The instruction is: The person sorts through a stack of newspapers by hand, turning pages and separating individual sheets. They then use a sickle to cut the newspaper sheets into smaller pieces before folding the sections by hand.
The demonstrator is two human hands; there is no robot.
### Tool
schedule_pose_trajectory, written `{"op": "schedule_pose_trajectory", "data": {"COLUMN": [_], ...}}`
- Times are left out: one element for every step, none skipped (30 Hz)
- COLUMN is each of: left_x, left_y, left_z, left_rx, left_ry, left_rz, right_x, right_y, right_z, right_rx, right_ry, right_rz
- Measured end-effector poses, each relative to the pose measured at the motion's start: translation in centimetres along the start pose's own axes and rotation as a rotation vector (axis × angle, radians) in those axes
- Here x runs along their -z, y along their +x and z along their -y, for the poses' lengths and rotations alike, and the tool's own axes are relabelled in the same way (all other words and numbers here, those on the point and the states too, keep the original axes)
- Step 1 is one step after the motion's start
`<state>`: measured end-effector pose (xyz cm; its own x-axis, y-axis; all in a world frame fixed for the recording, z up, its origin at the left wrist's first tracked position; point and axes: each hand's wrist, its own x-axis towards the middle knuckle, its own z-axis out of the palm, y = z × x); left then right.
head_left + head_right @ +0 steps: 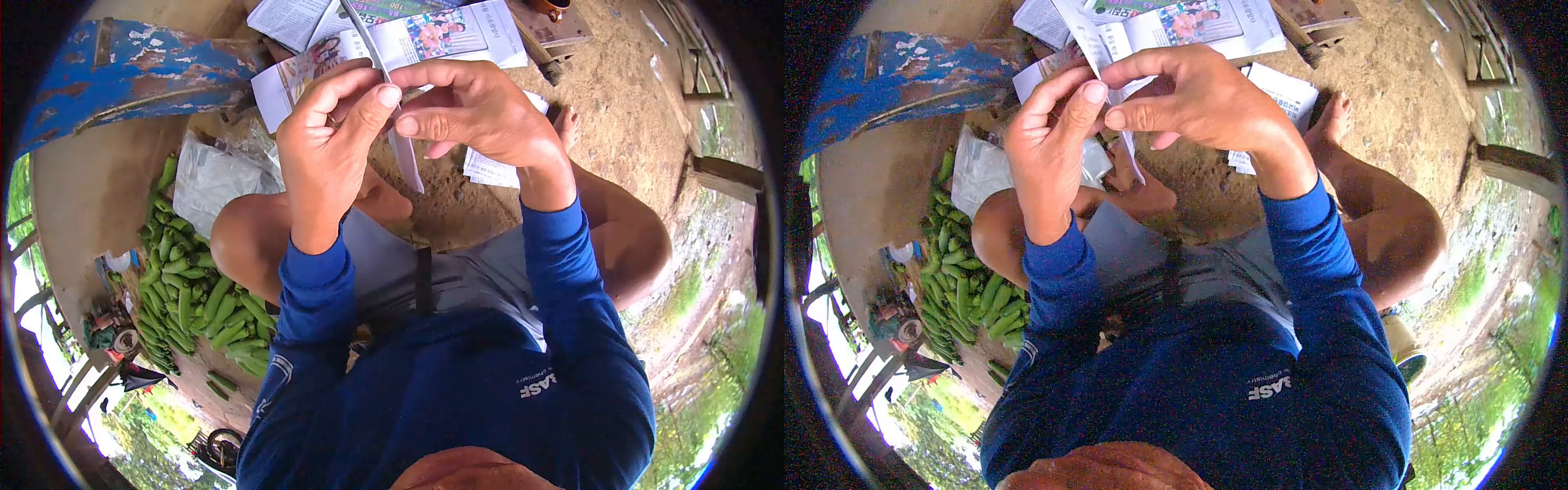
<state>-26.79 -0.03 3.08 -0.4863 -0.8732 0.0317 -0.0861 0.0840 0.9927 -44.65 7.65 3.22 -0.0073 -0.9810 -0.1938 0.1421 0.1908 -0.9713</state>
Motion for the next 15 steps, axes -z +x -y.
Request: {"op": "schedule_pose_trajectory", "data": {"left_x": [0.01, 0.03, 0.03, 0.07, 0.14, 0.17, 0.16, 0.14, 0.12, 0.10, 0.05, 0.02, 0.03, 0.03, 0.02], "left_y": [0.01, 0.03, 0.04, 0.06, 0.07, 0.08, 0.07, 0.06, 0.07, 0.05, -0.01, -0.05, -0.09, -0.09, -0.10], "left_z": [0.03, 0.06, 0.09, 0.15, 0.23, 0.28, 0.28, 0.26, 0.23, 0.15, 0.01, -0.13, -0.29, -0.45, -0.51], "left_rx": [-0.014, -0.028, -0.043, -0.047, -0.051, -0.056, -0.060, -0.065, -0.069, -0.087, -0.104, -0.121, -0.136, -0.151, -0.165], "left_ry": [-0.027, -0.054, -0.081, -0.076, -0.071, -0.066, -0.070, -0.074, -0.077, -0.061, -0.044, -0.027, -0.012, 0.004, 0.019], "left_rz": [0.017, 0.034, 0.052, 0.055, 0.057, 0.060, 0.060, 0.060, 0.060, 0.057, 0.054, 0.050, 0.054, 0.057, 0.060], "right_x": [0.13, 0.34, 0.47, 0.50, 0.52, 0.55, 0.60, 0.67, 0.73, 0.74, 0.74, 0.73, 0.71, 0.70, 0.70], "right_y": [0.00, -0.03, -0.06, -0.10, -0.14, -0.18, -0.18, -0.14, -0.12, -0.13, -0.14, -0.16, -0.18, -0.18, -0.19], "right_z": [-0.09, -0.24, -0.33, -0.25, -0.09, -0.01, -0.10, -0.26, -0.35, -0.34, -0.33, -0.33, -0.29, -0.26, -0.24], "right_rx": [0.000, 0.000, -0.001, -0.007, -0.014, -0.021, -0.009, 0.003, 0.016, 0.011, 0.007, 0.003, 0.006, 0.008, 0.011], "right_ry": [0.015, 0.031, 0.046, 0.049, 0.051, 0.054, 0.066, 0.079, 0.092, 0.094, 0.096, 0.098, 0.099, 0.100, 0.100], "right_rz": [0.014, 0.027, 0.041, 0.041, 0.042, 0.043, 0.047, 0.051, 0.056, 0.056, 0.057, 0.058, 0.059, 0.060, 0.061]}}
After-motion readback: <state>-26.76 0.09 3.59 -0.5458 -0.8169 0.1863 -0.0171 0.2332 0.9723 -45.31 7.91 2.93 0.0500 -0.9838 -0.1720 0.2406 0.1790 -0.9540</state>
